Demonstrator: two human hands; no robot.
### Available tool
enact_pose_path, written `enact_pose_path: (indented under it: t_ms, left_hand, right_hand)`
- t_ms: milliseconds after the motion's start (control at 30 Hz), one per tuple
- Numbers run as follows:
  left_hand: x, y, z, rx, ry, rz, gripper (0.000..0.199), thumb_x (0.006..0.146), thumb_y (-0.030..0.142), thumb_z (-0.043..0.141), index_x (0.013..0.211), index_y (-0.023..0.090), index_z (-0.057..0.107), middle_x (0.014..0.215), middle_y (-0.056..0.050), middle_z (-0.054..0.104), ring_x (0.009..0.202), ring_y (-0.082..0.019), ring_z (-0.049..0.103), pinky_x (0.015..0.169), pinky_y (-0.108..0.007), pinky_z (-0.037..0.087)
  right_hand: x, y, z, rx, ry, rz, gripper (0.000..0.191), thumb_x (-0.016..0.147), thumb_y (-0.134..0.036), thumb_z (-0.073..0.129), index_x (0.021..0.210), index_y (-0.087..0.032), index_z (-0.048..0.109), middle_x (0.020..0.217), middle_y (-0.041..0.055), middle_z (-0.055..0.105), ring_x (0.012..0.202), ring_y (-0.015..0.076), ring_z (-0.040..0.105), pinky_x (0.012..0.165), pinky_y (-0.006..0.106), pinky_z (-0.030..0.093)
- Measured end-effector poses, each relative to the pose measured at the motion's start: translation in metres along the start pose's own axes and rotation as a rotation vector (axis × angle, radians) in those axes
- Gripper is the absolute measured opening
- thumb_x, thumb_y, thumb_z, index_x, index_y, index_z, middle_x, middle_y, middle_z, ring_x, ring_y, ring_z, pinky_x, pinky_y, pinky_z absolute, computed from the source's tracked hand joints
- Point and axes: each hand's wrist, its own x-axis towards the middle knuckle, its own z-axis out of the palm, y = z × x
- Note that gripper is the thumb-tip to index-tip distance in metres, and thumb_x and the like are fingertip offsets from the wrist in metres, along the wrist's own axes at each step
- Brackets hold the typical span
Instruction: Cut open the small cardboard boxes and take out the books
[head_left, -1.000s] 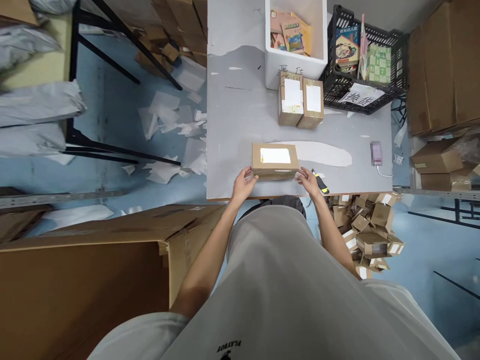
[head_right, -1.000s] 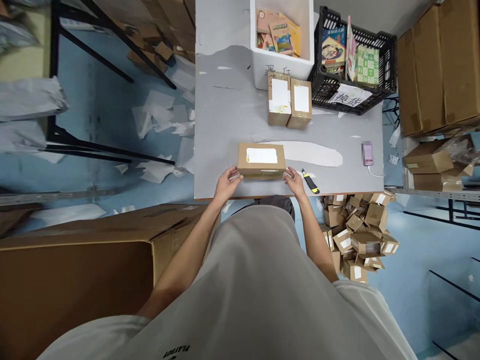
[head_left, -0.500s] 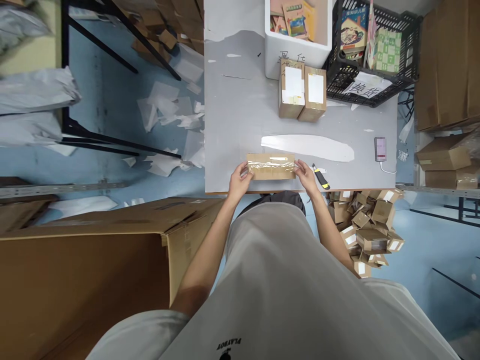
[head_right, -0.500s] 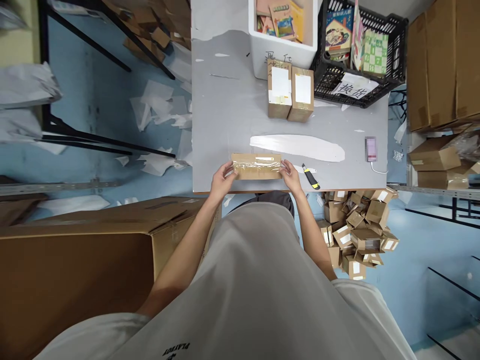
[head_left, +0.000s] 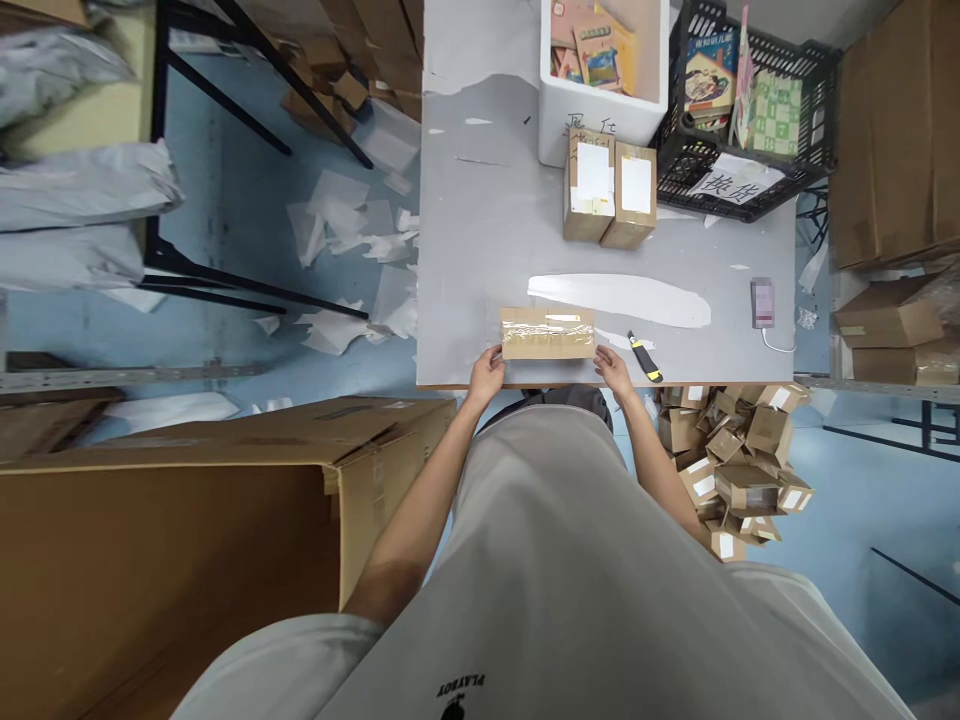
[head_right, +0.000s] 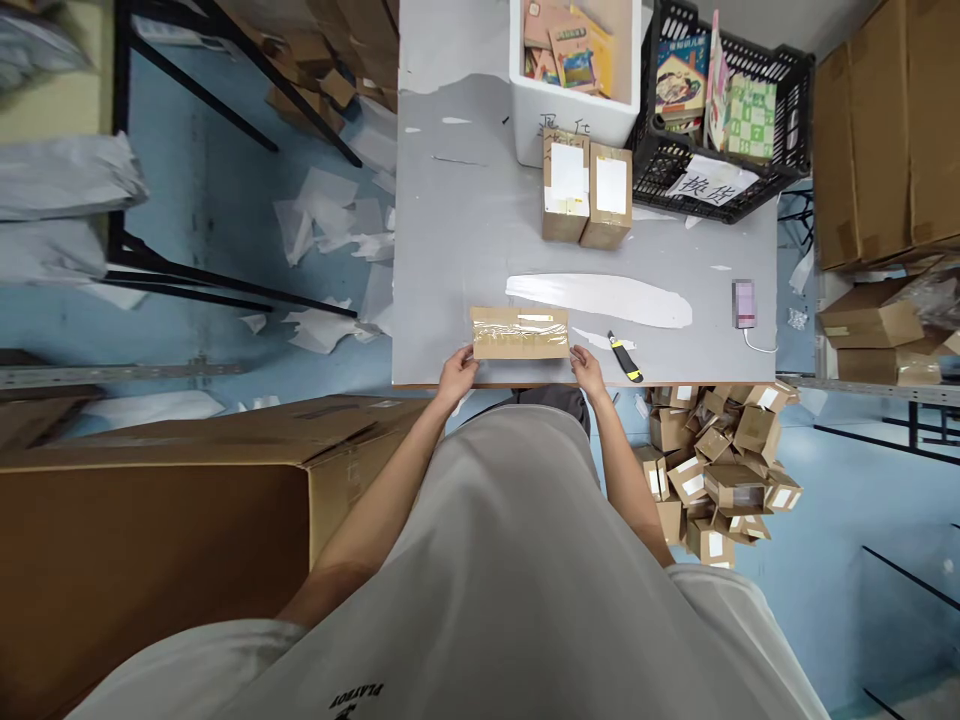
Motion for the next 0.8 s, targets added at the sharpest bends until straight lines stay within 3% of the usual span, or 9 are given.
enact_pose_path:
  t_ms: [200,333,467,600,800]
  left_hand:
    - [-0.005,0.007,0.002,0.053,-0.003,0.020,0.061,0.076,0.014,0.071,0.137,0.021,0.076,0.138,-0.015,0.082,0.141,-0.037,0.073,0.125,-0.057,0.057]
    - [-0.014,0.018,-0.007,0.062,0.010,0.074,0.062,0.081,0.015,0.073,0.143,0.020,0.075,0.149,-0.015,0.078,0.146,-0.034,0.071,0.125,-0.054,0.059]
    - [-0.018,0.030,-0.016,0.050,0.018,0.142,0.053,0.088,0.020,0.074,0.141,0.021,0.078,0.143,-0.012,0.081,0.139,-0.032,0.075,0.123,-0.052,0.062]
    - [-0.012,0.033,-0.020,-0.002,-0.008,0.113,0.053,0.085,0.015,0.071,0.136,0.021,0.080,0.144,-0.010,0.080,0.133,-0.030,0.079,0.122,-0.050,0.063]
    - [-0.010,0.019,-0.019,-0.005,-0.041,0.046,0.049,0.086,0.017,0.074,0.136,0.017,0.078,0.153,-0.015,0.075,0.133,-0.030,0.079,0.119,-0.048,0.064]
  right_hand:
    - [0.005,-0.003,0.006,-0.012,-0.018,-0.041,0.054,0.095,-0.044,0.072,0.145,-0.023,0.072,0.152,0.0179,0.077,0.149,0.0326,0.069,0.120,0.058,0.058]
    - [0.002,-0.011,-0.002,-0.026,-0.024,-0.152,0.059,0.099,-0.052,0.071,0.150,-0.022,0.071,0.158,0.0173,0.074,0.155,0.0328,0.065,0.126,0.057,0.053]
    - [0.001,-0.020,-0.009,-0.018,-0.027,-0.233,0.062,0.099,-0.058,0.073,0.148,-0.020,0.072,0.158,0.0184,0.073,0.153,0.0329,0.066,0.131,0.056,0.050]
    - [0.004,-0.021,-0.011,-0.028,-0.036,-0.182,0.060,0.097,-0.058,0.075,0.144,-0.020,0.075,0.154,0.0181,0.076,0.148,0.0346,0.070,0.129,0.060,0.052]
    - [-0.001,-0.004,-0.012,0.002,-0.068,-0.084,0.061,0.093,-0.062,0.080,0.139,-0.023,0.079,0.154,0.0171,0.077,0.141,0.0360,0.074,0.123,0.058,0.057]
